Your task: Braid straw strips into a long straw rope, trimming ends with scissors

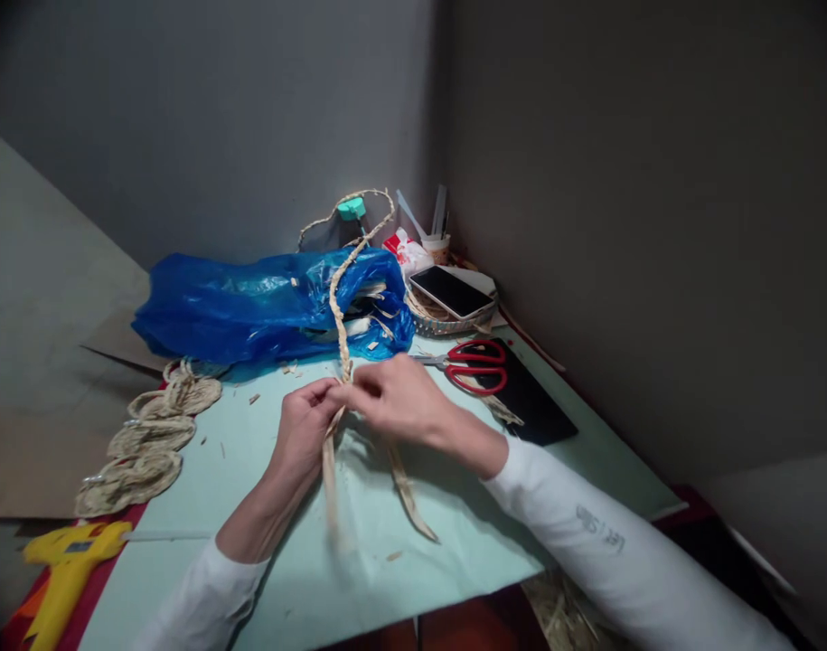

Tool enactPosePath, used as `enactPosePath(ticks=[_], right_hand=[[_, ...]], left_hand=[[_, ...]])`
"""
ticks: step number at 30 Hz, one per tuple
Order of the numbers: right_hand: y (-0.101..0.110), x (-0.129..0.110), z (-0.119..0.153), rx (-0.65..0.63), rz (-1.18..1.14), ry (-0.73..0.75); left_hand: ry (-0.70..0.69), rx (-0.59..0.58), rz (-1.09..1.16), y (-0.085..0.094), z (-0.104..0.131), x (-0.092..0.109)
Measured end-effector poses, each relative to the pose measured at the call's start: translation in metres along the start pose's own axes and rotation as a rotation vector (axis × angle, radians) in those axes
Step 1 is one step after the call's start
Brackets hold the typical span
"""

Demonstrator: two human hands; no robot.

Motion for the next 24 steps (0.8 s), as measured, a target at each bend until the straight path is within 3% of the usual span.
enactPosePath(ticks=[3, 7, 14, 18, 21, 24], right_hand=[[0.011, 0.021, -0.012, 0.095, -0.219, -0.056], [-0.009, 0.031, -0.021, 0.106, -0.493, -0.023], [-0.036, 0.056, -0.028, 0.167, -1.011, -0.254], [-0.038, 0.062, -0.032, 0.157, -1.093, -0.265], [-0.036, 0.055, -0.030, 0.050, -1.084, -0.216], [-0.041, 0.037, -0.022, -0.181, -1.074, -0.152]], left_hand=[[0.007, -0.079, -0.039, -0.011, 0.004, 0.004], [0.010, -0.123, -0.026, -0.018, 0.006, 0.001], [-0.026, -0.172, 0.036, -0.021, 0.001, 0.000], [0.000, -0.199, 0.073, -0.021, -0.005, -0.003], [0.000, -0.194, 0.104, -0.017, -0.009, -0.003], [-0.035, -0.156, 0.115, -0.010, -0.013, 0.001]])
Point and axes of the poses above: each hand's wrist, its own z-axis away from the middle knuckle, its own y-axis out of the back of the hand, x = y × z, the point moved 7 cm from there along -z, towards the middle knuckle, and after that the axes turned 4 degrees about z, right-handed, at the moved point
